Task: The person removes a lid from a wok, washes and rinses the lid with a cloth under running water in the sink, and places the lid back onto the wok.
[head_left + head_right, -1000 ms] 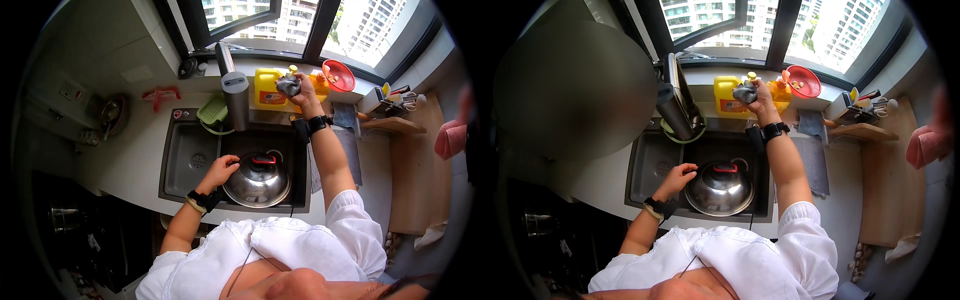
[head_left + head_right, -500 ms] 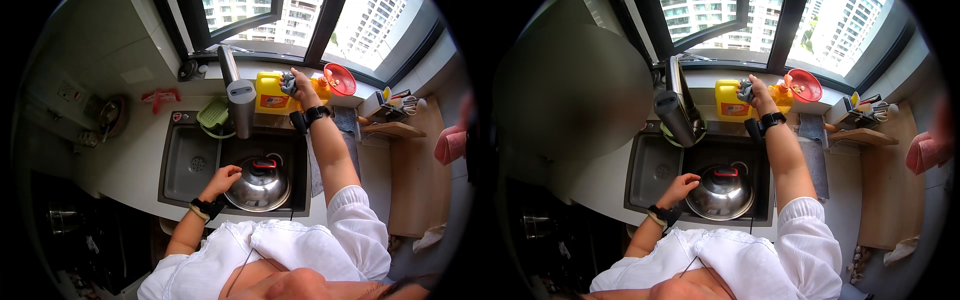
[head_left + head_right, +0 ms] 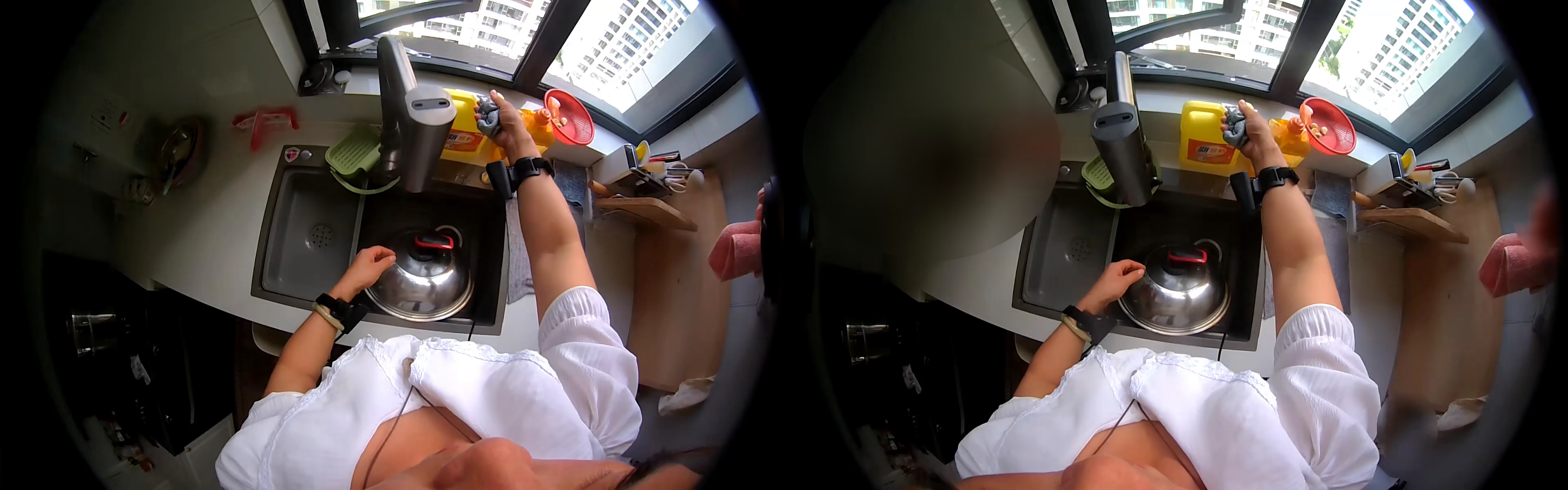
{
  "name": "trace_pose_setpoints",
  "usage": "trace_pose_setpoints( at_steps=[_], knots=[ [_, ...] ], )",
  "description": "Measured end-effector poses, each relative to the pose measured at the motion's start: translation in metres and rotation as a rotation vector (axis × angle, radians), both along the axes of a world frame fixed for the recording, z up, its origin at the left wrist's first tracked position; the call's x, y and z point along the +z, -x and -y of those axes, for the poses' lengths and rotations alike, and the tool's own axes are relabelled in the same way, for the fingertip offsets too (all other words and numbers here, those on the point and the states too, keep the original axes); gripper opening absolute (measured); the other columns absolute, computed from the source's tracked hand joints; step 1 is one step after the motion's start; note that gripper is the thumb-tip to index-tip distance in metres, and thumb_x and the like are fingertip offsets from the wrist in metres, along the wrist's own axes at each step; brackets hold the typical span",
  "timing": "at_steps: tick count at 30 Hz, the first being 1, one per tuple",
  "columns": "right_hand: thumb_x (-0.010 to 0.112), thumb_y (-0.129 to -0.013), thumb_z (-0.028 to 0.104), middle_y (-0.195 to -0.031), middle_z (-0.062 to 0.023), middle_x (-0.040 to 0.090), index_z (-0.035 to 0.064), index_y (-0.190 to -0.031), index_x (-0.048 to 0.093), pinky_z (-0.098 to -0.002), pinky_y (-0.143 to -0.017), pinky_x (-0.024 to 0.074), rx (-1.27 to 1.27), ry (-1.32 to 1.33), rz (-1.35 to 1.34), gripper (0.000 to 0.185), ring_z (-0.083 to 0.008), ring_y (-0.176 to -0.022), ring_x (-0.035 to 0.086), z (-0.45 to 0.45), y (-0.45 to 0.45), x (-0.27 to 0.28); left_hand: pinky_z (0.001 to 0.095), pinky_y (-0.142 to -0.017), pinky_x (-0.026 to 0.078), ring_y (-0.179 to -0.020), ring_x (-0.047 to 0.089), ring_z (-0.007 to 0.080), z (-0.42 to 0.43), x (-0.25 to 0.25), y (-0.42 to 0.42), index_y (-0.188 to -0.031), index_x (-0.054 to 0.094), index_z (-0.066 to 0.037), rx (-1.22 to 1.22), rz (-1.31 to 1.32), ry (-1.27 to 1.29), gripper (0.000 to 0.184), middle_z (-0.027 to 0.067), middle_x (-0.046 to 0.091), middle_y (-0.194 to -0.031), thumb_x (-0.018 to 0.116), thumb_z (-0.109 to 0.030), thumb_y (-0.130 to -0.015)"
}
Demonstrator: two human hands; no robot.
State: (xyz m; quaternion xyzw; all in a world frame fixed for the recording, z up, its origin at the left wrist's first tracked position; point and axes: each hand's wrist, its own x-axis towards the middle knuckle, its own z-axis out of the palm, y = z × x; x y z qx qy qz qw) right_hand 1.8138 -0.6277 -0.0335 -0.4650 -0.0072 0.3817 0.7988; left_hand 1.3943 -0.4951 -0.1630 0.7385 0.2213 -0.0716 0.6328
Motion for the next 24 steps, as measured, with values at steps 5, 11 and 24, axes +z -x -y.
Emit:
trace_pose_setpoints(
  at_steps=[5,11,24],
  knots=[
    [0.061,-0.095,0.031,-0.089,-0.0123,0.068,0.0024,-0.107,0.057,-0.0297,-0.057,0.0579,0.088,0.022,0.076,0.032,-0.0207,-0.067,0.067,0.036,0.049,-0.007,0.0317,-0.086,0.05,-0.099,0.064,0.0194,0.008,-0.001,0.01,-0.113,0.064,0.002,0.021,-0.041,0.02,0.033,0.0131,0.068,-0.107,0.066,-0.021,-0.089],
    [0.061,-0.094,0.028,-0.094,-0.0129,0.069,-0.0021,-0.11,0.06,-0.0297,-0.066,0.0574,0.198,0.161,-0.023,0.034,-0.0211,-0.072,0.068,0.081,0.152,-0.076,0.032,-0.086,0.05,-0.101,0.063,0.0223,0.018,-0.025,0.001,-0.126,0.054,0.005,0.157,-0.148,0.104,0.053,0.0181,0.064,-0.113,0.07,-0.023,-0.084],
    [0.069,-0.089,0.027,-0.086,-0.0052,0.067,-0.0018,-0.111,0.064,-0.0243,-0.067,0.0497,0.253,0.499,0.31,0.036,-0.0109,-0.075,0.063,0.103,0.293,-0.127,0.0605,-0.08,0.055,-0.101,0.062,0.0326,0.03,-0.136,0.045,-0.12,0.052,-0.007,0.869,-0.195,1.213,0.056,0.0135,0.059,-0.116,0.052,-0.056,-0.093]
  ],
)
